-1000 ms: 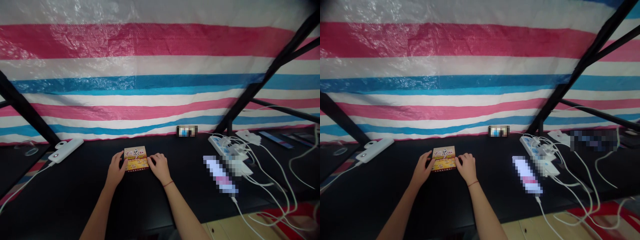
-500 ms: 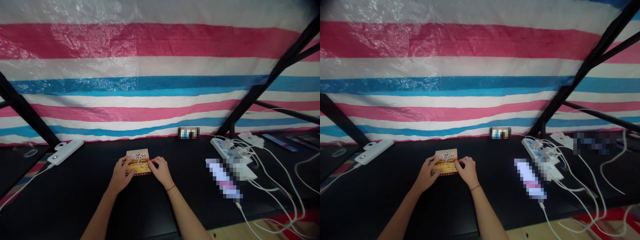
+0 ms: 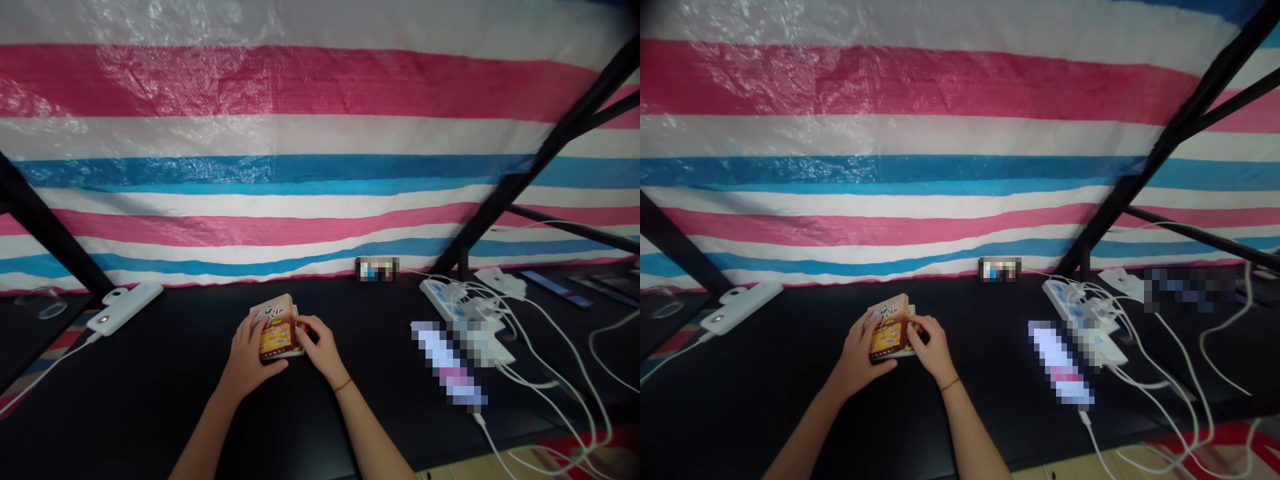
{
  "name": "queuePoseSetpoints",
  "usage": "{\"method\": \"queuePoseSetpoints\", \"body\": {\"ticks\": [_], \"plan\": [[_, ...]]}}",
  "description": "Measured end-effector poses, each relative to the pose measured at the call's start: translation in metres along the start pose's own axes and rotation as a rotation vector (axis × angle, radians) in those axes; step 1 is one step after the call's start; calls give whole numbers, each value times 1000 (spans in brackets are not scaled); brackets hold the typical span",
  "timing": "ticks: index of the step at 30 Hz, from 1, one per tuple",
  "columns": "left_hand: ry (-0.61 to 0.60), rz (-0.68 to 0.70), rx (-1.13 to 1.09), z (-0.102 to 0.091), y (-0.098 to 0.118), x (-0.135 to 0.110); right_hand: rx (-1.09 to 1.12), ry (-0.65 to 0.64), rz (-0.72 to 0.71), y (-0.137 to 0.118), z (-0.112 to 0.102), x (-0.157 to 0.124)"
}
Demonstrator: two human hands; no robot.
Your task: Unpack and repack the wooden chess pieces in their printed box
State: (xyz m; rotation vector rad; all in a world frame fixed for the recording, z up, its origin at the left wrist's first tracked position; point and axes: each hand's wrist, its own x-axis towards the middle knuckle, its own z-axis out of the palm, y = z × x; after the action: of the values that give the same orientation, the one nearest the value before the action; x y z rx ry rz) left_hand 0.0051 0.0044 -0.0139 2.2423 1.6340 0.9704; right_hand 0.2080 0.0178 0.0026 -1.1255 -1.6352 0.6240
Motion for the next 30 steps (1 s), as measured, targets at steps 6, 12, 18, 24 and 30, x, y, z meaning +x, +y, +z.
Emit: {"method": "queuePoseSetpoints", "body": {"ticks": [6, 12, 18, 24, 30], "plan": [[133, -126, -190, -6, 5, 6, -66, -42, -4, -4, -3, 2], [387, -478, -303, -22, -1, 7, -114, -23, 28, 3, -2, 3], [581, -502, -261, -28, -18, 7, -128, -11, 48, 5, -1, 3], [639, -516, 226, -33, -4, 7, -112, -8, 98, 9, 0, 2], [449, -293, 400, -21, 5, 3, -102, 4, 153, 10, 0, 3]]}}
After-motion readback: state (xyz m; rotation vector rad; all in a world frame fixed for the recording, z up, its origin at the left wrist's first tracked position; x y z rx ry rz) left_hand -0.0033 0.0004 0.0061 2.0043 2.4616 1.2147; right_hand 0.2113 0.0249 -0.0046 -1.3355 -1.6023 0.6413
